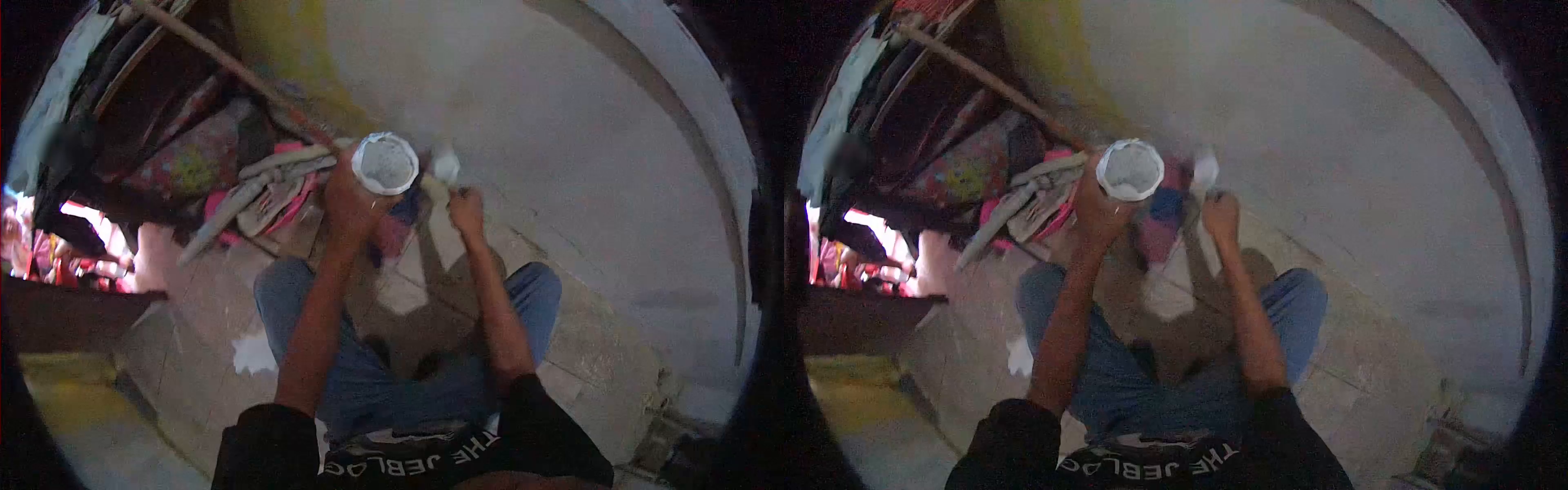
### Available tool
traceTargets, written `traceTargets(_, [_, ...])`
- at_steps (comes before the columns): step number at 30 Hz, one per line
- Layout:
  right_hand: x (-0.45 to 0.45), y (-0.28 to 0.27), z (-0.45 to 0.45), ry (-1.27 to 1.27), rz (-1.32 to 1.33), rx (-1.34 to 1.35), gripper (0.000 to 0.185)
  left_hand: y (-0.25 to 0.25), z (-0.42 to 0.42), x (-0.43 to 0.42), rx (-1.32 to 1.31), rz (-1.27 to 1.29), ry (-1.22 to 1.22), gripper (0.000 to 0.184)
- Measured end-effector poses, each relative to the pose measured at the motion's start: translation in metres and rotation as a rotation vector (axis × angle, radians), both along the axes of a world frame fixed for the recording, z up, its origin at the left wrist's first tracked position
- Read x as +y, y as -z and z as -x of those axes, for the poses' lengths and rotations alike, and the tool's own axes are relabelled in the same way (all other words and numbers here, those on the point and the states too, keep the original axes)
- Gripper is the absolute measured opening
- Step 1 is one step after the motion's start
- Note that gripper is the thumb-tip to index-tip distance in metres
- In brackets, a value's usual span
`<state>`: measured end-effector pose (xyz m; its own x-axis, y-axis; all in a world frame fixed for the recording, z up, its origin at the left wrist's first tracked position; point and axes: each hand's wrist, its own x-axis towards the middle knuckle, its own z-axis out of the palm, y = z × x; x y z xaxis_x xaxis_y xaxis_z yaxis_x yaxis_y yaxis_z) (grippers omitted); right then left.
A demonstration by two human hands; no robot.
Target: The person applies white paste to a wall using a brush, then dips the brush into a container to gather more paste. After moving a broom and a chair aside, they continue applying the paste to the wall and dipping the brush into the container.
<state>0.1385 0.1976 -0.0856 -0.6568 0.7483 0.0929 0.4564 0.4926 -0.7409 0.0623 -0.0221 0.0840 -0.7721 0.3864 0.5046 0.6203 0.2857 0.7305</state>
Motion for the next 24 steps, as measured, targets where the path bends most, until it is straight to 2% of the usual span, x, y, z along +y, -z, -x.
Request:
traceTargets(1, [0.000, -0.034, 0.002, -0.009, -0.099, 0.012, 0.026, -0.002, -0.005, -0.006, -0.004, 0.024, -0.034, 0.088])
traceTargets(3, [-0.010, -0.105, 0.002, -0.123, 0.237, 0.208, 0.026, -0.008, -0.010, -0.011, 0.118, 0.165, -0.086, 0.088])
traceTargets(5, [-0.005, -0.087, 0.011, -0.140, 0.239, 0.253, 0.025, -0.012, -0.015, -0.018, 0.132, 0.133, -0.045, 0.087])
traceTargets(7, [-0.006, -0.062, 0.010, -0.122, 0.246, 0.291, 0.024, -0.028, -0.036, -0.024, -0.136, 0.149, -0.030, 0.088])
traceTargets(9, [-0.012, -0.048, 0.012, -0.074, 0.438, 0.135, 0.021, -0.026, -0.045, -0.036, -0.157, 0.185, -0.049, 0.087])
traceTargets(11, [-0.017, -0.078, 0.000, -0.157, 0.496, 0.126, 0.019, -0.030, -0.048, -0.048, -0.191, 0.210, -0.076, 0.087])
traceTargets(13, [-0.015, -0.095, -0.010, -0.256, 0.548, 0.075, 0.016, -0.045, -0.058, -0.054, -0.094, 0.339, -0.044, 0.090])
traceTargets(15, [-0.022, -0.096, -0.010, -0.218, 0.450, 0.034, 0.015, -0.073, -0.065, -0.053, -0.091, 0.439, -0.038, 0.091])
traceTargets(17, [-0.029, -0.117, -0.006, -0.244, 0.482, 0.043, 0.016, -0.095, -0.065, -0.057, -0.089, 0.546, -0.030, 0.093])
traceTargets(19, [-0.037, -0.115, -0.002, -0.259, 0.498, 0.059, 0.018, -0.103, -0.059, -0.061, 0.049, 0.640, 0.064, 0.095])
traceTargets(21, [-0.037, -0.107, 0.014, -0.349, 0.238, 0.313, 0.023, -0.104, -0.057, -0.061, -0.046, 0.665, 0.007, 0.095])
traceTargets(22, [-0.043, -0.116, 0.017, -0.365, 0.249, 0.314, 0.023, -0.098, -0.052, -0.066, -0.022, 0.637, 0.040, 0.095])
traceTargets(24, [-0.048, -0.138, 0.012, -0.265, 0.607, 0.388, 0.027, -0.084, -0.037, -0.075, -0.004, 0.620, 0.078, 0.094])
